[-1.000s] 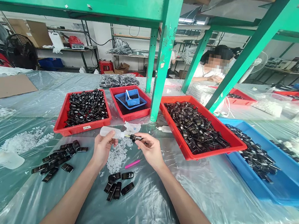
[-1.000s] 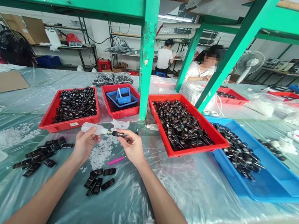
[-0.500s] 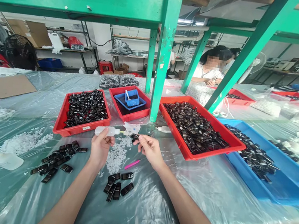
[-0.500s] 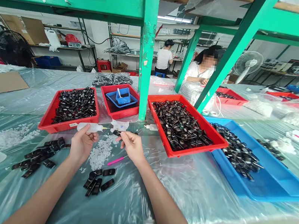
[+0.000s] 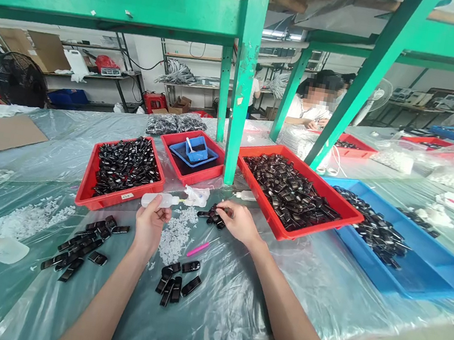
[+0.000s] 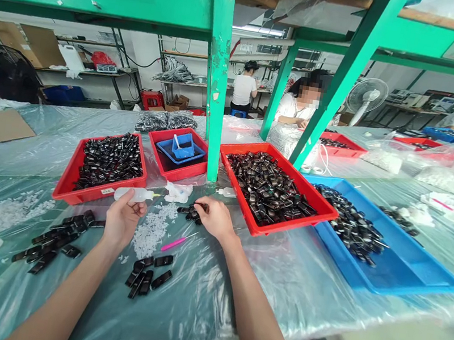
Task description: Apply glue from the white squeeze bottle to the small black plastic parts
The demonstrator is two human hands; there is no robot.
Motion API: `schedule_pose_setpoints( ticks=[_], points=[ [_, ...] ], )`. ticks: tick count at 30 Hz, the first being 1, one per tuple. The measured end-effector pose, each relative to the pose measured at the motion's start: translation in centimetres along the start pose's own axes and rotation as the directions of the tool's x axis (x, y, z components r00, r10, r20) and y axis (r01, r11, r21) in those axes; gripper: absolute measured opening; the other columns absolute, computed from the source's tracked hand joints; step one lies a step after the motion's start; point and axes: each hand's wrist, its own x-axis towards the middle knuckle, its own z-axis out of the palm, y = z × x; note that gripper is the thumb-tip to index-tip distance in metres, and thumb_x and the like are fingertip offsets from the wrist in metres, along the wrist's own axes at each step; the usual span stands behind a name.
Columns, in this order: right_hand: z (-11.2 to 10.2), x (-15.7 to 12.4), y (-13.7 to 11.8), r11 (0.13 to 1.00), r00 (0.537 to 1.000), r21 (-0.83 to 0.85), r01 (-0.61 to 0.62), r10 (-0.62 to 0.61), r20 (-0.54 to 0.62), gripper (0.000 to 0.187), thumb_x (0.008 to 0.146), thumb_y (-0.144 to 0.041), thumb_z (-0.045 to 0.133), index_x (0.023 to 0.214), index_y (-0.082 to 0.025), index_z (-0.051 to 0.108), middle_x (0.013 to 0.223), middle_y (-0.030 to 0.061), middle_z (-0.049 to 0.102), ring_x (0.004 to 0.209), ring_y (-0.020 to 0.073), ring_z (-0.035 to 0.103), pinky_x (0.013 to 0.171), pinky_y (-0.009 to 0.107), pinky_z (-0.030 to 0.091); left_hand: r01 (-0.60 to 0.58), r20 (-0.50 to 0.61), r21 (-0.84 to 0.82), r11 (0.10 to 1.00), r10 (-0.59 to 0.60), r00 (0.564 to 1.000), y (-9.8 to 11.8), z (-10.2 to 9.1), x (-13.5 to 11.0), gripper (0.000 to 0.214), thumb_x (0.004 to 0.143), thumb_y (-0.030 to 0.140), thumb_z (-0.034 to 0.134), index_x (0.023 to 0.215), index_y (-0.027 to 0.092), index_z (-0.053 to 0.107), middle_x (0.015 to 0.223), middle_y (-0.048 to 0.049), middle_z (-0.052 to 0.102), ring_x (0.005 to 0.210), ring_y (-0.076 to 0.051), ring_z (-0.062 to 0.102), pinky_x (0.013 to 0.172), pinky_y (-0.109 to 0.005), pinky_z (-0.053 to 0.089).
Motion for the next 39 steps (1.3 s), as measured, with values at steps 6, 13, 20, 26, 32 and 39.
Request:
schedule_pose_setpoints(
  ticks=[6, 13, 20, 26, 32, 39],
  points=[
    [-0.4, -0.1, 0.4, 0.99, 0.999, -0.134, -0.041, 0.039, -0.013, 0.017, 0.088, -0.02, 0.063, 0.1, -0.024, 0.074, 0.101, 0.0028, 0.075, 0.071, 0.0163, 0.063, 0.071, 0.029, 0.046, 0.007, -0.028, -0.018, 1.0, -0.007, 1.0, 0.1, -0.1, 0.2, 0.031, 0.064, 0.033, 0.082, 0.076, 0.016, 0.059, 0.066, 0.002, 0.058, 0.055, -0.01, 0.05, 0.053, -0.025, 0.037],
    [-1.0, -0.6, -1.7, 0.982, 0.999, -0.189, 0.003, -0.012, -0.047, 0.011, 0.09, -0.022, 0.063, 0.091, -0.023, 0.074, 0.1, 0.0044, 0.075, 0.077, 0.0183, 0.064, 0.07, 0.029, 0.043, 0.005, -0.033, -0.007, 1.0, -0.005, 0.999, 0.1, 0.0, 0.2, 0.033, 0.066, 0.038, 0.081, 0.077, 0.016, 0.06, 0.064, 0.0019, 0.058, 0.055, -0.009, 0.051, 0.053, -0.024, 0.037],
    [2.1, -3.1, -6.6, 0.977, 0.888, 0.051, 0.208, -0.211, 0.408, 0.01, 0.084, -0.031, 0.074, 0.082, -0.021, 0.073, 0.076, -0.0009, 0.069, 0.066, 0.0124, 0.058, 0.062, 0.023, 0.036, 0.003, -0.064, 0.021, 1.0, -0.002, 0.998, -0.1, -0.1, 0.4, 0.034, 0.067, 0.041, 0.079, 0.076, 0.015, 0.06, 0.064, 0.0013, 0.058, 0.054, -0.009, 0.05, 0.054, -0.024, 0.037],
    [2.8, -3.9, -6.9, 0.966, 0.75, -0.104, 0.238, -0.115, 0.651, 0.022, 0.075, -0.034, 0.081, 0.087, -0.019, 0.072, 0.078, -0.0021, 0.064, 0.067, 0.0111, 0.053, 0.058, 0.022, 0.027, 0.025, -0.114, -0.031, 0.999, -0.029, 0.993, 0.3, 0.0, 0.4, 0.037, 0.06, 0.037, 0.084, 0.076, 0.015, 0.06, 0.065, 0.0016, 0.058, 0.057, -0.01, 0.05, 0.053, -0.024, 0.037],
    [2.4, -3.8, -6.3, 0.985, 0.74, -0.111, 0.135, -0.026, 0.672, 0.023, 0.071, -0.03, 0.081, 0.086, -0.02, 0.066, 0.066, -0.0078, 0.058, 0.059, 0.0081, 0.049, 0.056, 0.02, 0.028, 0.055, -0.118, -0.028, 0.998, -0.058, 0.991, 0.3, -0.2, 0.5, 0.033, 0.059, 0.033, 0.083, 0.075, 0.017, 0.059, 0.065, 0.0022, 0.058, 0.059, -0.011, 0.05, 0.054, -0.024, 0.037],
    [2.6, -3.0, -5.9, 0.988, 0.863, 0.138, 0.065, -0.126, 0.489, 0.011, 0.075, -0.012, 0.067, 0.076, -0.018, 0.057, 0.062, -0.009, 0.055, 0.056, 0.006, 0.048, 0.058, 0.017, 0.036, 0.05, -0.104, -0.013, 0.999, -0.051, 0.993, 0.2, -0.2, 0.5, 0.031, 0.059, 0.03, 0.081, 0.077, 0.017, 0.059, 0.067, 0.0026, 0.058, 0.061, -0.011, 0.049, 0.055, -0.024, 0.037]
  ],
)
